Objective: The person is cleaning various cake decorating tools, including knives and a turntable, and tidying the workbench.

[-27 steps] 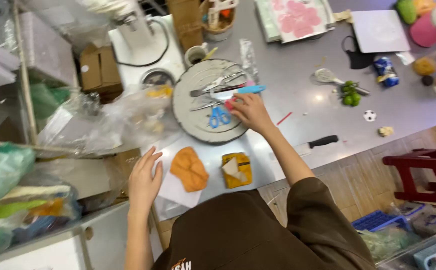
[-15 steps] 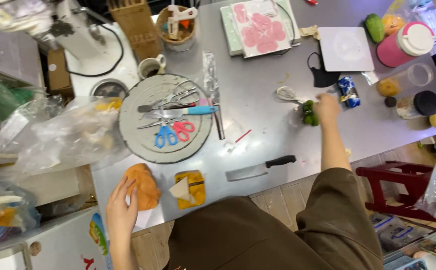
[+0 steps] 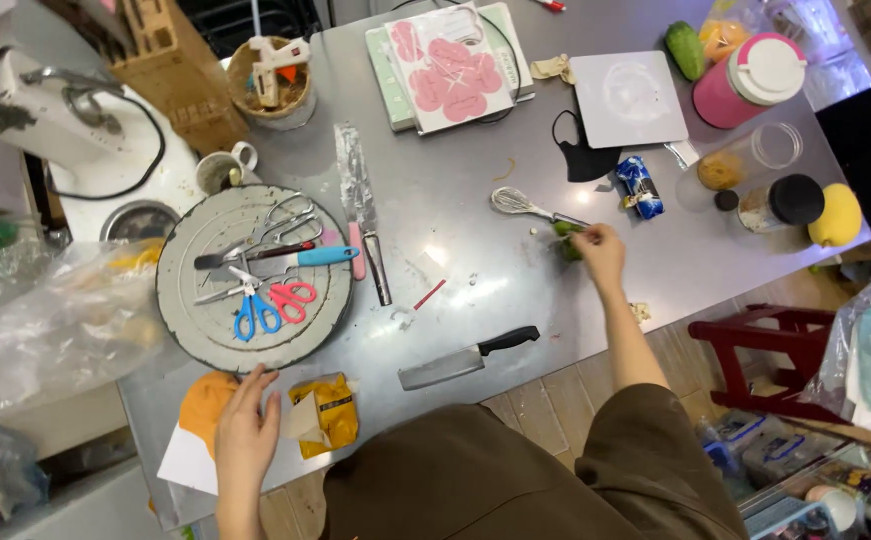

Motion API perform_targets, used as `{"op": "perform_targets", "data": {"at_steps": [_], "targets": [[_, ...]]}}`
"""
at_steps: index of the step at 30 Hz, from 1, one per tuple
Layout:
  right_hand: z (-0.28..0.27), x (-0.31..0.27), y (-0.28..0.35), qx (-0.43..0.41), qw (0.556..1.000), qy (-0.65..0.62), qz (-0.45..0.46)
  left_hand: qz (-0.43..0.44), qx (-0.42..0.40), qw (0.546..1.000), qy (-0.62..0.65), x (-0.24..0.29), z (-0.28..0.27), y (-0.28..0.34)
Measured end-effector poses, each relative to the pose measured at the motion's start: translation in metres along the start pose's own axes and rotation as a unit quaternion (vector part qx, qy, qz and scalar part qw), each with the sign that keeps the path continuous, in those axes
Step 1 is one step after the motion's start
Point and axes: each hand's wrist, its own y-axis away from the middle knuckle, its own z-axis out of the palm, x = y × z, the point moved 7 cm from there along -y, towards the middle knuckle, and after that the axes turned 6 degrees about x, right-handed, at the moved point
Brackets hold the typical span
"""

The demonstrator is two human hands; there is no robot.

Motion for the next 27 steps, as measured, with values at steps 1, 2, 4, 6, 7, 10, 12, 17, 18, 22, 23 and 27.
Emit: {"op": "perform_targets", "data": {"at_steps": [1,2,4,6,7,10,12,17,18,22,23,27], "targets": [[-0.013,0.020,-0.003,0.003,1.000,-0.001,0.006,0.005,-0.003,1.000,-0.004,-0.001,0.004,-0.001],[-0.027,0.045,-0.009,0.019,0.995,-0.084,0.059,0.005,-0.015,1.000,-0.003,-0.002,0.011,-0.003],[-0.050,0.087,-0.021,0.039,0.979,-0.168,0.111,0.010,-0.027,1.000,-0.003,-0.007,0.023,-0.007],[-0.076,0.127,-0.033,0.069,0.986,-0.070,0.136,0.143,0.012,0.990,0.010,0.000,0.031,-0.004],[-0.081,0.131,-0.040,0.069,0.986,-0.068,0.137,0.143,0.010,0.990,0.011,0.014,0.030,-0.007],[-0.095,0.129,-0.045,0.085,0.994,0.010,0.068,0.145,-0.023,0.989,-0.008,0.047,0.028,-0.008],[-0.096,0.113,-0.040,0.090,0.995,0.041,-0.010,0.090,-0.059,0.994,0.018,0.057,0.031,-0.011],[-0.066,0.068,0.003,0.117,0.967,0.207,-0.090,0.154,-0.049,0.987,-0.001,0.055,0.048,-0.011],[-0.058,0.058,0.008,0.089,0.972,0.211,-0.046,0.153,-0.054,0.987,-0.013,0.056,0.050,-0.011],[-0.040,0.038,0.015,0.010,0.998,0.049,0.043,0.174,-0.057,0.983,-0.020,0.065,0.049,-0.007],[-0.035,0.034,0.015,-0.019,0.997,0.051,0.056,0.172,-0.051,0.984,-0.014,0.066,0.046,-0.006],[-0.024,0.033,0.014,-0.056,0.996,0.067,-0.017,0.189,-0.038,0.981,0.003,0.053,0.045,-0.001]]}}
